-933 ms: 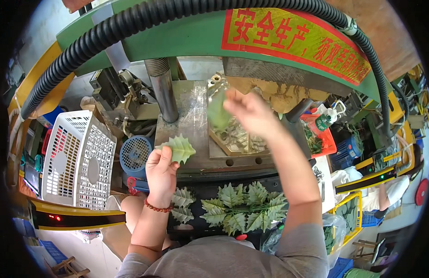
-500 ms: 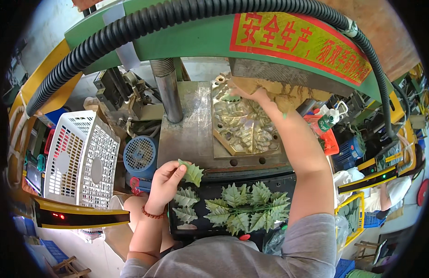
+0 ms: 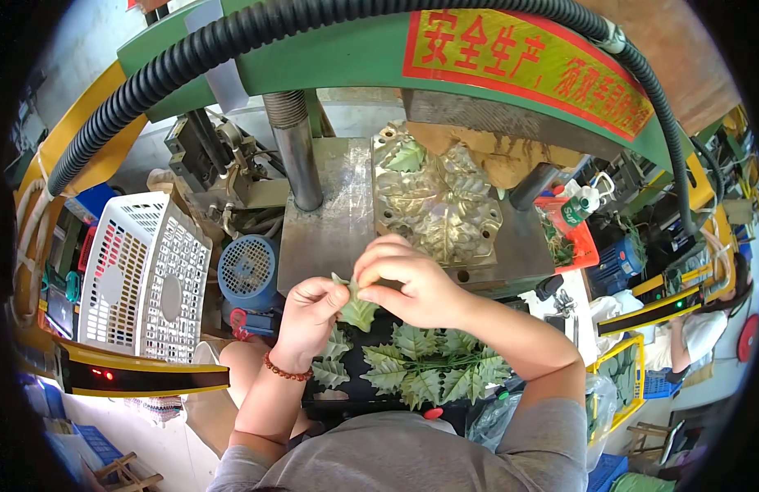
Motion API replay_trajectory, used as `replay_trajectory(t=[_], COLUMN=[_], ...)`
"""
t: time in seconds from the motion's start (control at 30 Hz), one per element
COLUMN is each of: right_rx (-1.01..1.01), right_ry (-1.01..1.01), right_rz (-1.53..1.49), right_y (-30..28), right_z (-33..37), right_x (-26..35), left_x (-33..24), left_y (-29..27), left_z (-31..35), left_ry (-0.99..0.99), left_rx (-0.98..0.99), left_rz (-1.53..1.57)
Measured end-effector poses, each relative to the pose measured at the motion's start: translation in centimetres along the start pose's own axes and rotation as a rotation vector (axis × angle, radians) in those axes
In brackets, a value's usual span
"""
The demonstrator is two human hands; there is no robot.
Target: Processing or assembling artificial leaves using a mechanical press machine.
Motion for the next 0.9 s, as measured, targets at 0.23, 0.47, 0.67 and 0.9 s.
replay_trajectory(t=[0.23,0.47,0.67,0.9], right_rx=[-0.153,0.440,0.046,-0.029], right_ry=[0.487,0.213,0.259,0.301], right_rz=[-0.142,0.899,0.559,0.589], right_y=[-6.3,-4.8,-6.0,-8.0], right_z=[0.0,-3.8,-3.8,-2.8], right_x=[-4.3,-11.9,-9.3,-9.3], left_x=[0.3,-2.0,-2.1,0.2], left_y=[-2.0,-1.3,-1.4,-0.7], left_z=[-0.5,0.4,1.0,0.3], left_ry=[0.079,0.143,0.196,0.126], left_rx=[-0.114,-0.163,-0.048,0.057], left_rz=[0.042,-0.273,-0.414,-0.449])
Point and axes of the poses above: each hand's wrist, its own z-axis away from the middle knuckle, its own y-axis out of the palm, x = y × z, the point moved 9 cm from there along -z, towards the middle knuckle, and after that the axes turned 7 degrees about -x, right-handed, at the moved point
